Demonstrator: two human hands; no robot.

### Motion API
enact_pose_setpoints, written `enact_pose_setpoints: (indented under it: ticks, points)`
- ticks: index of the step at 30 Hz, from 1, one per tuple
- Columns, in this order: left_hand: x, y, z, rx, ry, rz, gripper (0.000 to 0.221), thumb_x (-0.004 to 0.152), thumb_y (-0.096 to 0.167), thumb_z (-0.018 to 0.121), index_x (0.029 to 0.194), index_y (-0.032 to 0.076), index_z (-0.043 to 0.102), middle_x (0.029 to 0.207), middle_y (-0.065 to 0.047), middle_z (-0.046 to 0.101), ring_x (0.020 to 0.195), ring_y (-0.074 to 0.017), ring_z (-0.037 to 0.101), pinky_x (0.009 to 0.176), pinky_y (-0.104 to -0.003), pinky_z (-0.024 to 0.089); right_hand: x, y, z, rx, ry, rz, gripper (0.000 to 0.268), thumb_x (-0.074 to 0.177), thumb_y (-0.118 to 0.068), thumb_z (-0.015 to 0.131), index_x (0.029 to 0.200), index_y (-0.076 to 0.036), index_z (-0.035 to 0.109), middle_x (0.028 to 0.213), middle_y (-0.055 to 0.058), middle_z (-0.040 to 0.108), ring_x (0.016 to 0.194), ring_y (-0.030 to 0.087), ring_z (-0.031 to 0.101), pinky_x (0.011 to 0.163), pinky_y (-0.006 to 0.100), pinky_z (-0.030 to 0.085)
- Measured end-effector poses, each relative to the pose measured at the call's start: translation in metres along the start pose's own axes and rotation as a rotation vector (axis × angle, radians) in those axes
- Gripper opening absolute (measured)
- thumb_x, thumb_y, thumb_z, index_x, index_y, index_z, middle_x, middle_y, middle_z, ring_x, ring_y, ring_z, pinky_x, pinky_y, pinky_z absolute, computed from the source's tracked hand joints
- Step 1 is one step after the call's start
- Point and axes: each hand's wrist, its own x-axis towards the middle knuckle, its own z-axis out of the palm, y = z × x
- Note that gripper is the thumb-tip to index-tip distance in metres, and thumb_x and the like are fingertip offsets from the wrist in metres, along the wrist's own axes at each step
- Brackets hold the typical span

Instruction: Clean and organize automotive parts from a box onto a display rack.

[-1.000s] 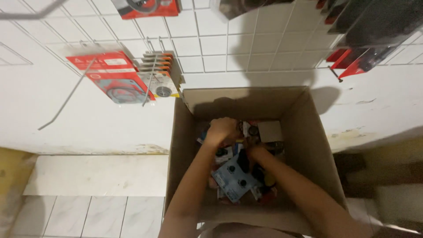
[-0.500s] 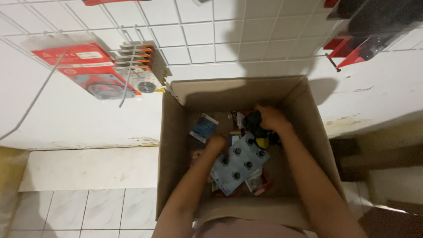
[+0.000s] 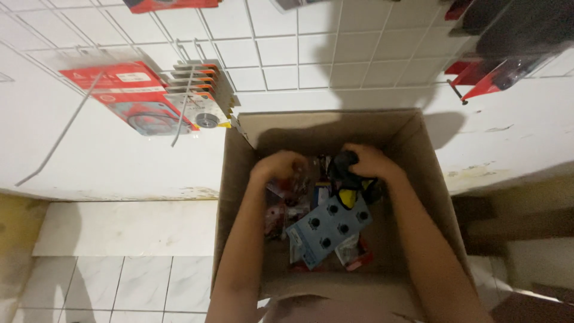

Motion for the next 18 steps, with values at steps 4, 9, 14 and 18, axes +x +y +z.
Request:
enact_pose_setpoints:
  ticks: [4,9,14,18]
  points:
    - [-0.030,0.046,-0.033,-0.560,0.229,0.306,0.030,0.102,0.018,0.057,0.127,0.007,0.069,0.140,-0.022,0.061,0.137,-0.0439,0.049,0.116,-0.054,0.036,-0.041,-0.053,-0.028,0.209,0.102,-0.067,0.076,0.088,-0.015,0.060,0.160,-0.007,0.037,0.164,0.023,0.036,0.154,0.042,0.027,0.128,0.055,0.022]
    - [0.020,0.064,-0.001,-1.573,0.369,0.707,0.015,0.103,0.006,0.052,0.114,0.003,0.062,0.115,-0.018,0.063,0.109,-0.0301,0.063,0.097,-0.052,0.054,-0.062,-0.084,-0.027,0.273,0.668,-0.410,0.058,0.094,0.001,0.049,0.151,-0.001,0.040,0.148,0.025,0.046,0.145,0.041,0.037,0.123,0.058,0.026]
    - [-0.043,0.137,-0.028,-2.063,0.318,0.780,0.056,0.087,0.022,0.045,0.141,0.007,0.055,0.131,-0.014,0.058,0.108,-0.0273,0.058,0.088,-0.037,0.051,-0.090,-0.124,-0.012,0.042,0.911,-0.555,0.064,0.075,0.007,0.063,0.137,-0.010,0.059,0.127,0.015,0.055,0.127,0.039,0.050,0.111,0.054,0.039]
    - [-0.062,0.154,-0.021,-2.173,0.211,0.519,0.067,0.082,0.056,0.062,0.136,0.016,0.066,0.087,-0.008,0.064,0.070,-0.0219,0.060,0.056,-0.028,0.051,-0.091,-0.120,-0.025,0.047,0.966,-0.458,0.063,0.077,0.012,0.062,0.133,-0.016,0.062,0.127,0.013,0.054,0.125,0.038,0.049,0.108,0.054,0.041]
